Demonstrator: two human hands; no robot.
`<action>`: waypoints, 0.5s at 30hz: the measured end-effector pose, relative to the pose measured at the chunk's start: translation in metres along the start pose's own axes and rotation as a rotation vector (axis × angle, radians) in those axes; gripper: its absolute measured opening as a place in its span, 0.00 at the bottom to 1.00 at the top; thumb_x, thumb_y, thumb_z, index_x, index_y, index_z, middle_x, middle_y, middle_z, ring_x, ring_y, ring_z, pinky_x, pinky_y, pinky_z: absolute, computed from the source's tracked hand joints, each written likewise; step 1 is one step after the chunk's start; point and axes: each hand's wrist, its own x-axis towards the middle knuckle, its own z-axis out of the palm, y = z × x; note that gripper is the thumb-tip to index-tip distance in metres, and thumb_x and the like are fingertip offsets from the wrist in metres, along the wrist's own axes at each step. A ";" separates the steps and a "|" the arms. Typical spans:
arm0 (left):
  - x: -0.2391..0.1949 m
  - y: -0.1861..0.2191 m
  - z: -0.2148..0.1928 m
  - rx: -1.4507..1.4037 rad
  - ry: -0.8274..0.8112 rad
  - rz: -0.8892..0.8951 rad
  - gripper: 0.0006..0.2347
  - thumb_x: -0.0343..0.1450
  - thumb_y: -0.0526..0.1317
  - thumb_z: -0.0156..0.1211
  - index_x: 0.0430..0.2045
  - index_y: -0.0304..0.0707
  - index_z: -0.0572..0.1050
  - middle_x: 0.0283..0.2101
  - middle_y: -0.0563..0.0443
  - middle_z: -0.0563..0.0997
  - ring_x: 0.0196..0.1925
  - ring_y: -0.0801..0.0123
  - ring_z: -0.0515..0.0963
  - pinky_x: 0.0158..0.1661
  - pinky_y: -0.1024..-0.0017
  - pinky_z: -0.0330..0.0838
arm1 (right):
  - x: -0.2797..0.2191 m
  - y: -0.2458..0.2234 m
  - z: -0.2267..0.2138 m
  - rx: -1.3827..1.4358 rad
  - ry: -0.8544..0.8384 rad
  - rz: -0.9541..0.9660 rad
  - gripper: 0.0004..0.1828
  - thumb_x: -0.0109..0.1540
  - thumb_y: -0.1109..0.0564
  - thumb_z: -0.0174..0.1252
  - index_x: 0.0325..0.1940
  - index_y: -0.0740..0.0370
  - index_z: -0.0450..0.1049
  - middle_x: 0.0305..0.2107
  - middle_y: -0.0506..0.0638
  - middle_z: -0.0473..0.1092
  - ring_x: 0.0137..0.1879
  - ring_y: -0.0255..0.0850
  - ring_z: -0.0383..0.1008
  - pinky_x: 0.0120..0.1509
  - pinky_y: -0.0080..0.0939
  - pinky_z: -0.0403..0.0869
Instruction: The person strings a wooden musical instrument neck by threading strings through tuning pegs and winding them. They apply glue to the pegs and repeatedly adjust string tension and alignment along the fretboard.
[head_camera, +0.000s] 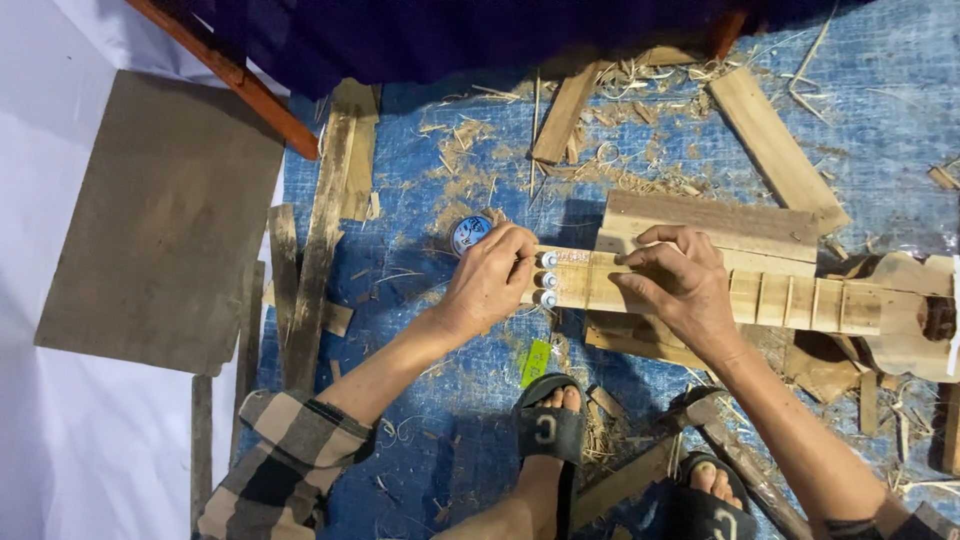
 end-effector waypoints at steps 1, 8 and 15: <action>0.000 0.000 0.000 0.001 0.001 -0.003 0.06 0.68 0.30 0.58 0.29 0.41 0.68 0.40 0.45 0.79 0.44 0.45 0.81 0.42 0.54 0.78 | 0.002 -0.003 0.002 0.001 -0.002 0.000 0.10 0.57 0.51 0.72 0.41 0.48 0.81 0.47 0.47 0.72 0.56 0.54 0.72 0.64 0.55 0.65; -0.002 -0.004 0.003 0.004 -0.002 -0.004 0.05 0.68 0.31 0.57 0.28 0.42 0.67 0.40 0.46 0.80 0.45 0.47 0.81 0.42 0.57 0.78 | 0.008 -0.010 0.012 0.078 0.022 -0.004 0.08 0.57 0.54 0.73 0.37 0.54 0.80 0.43 0.53 0.73 0.52 0.58 0.75 0.60 0.55 0.70; -0.003 -0.003 0.002 0.023 0.007 0.013 0.06 0.69 0.31 0.57 0.29 0.43 0.67 0.40 0.46 0.79 0.46 0.49 0.81 0.43 0.58 0.78 | 0.009 -0.012 0.018 0.143 0.024 0.039 0.07 0.57 0.56 0.73 0.36 0.55 0.81 0.43 0.54 0.73 0.52 0.58 0.76 0.61 0.53 0.71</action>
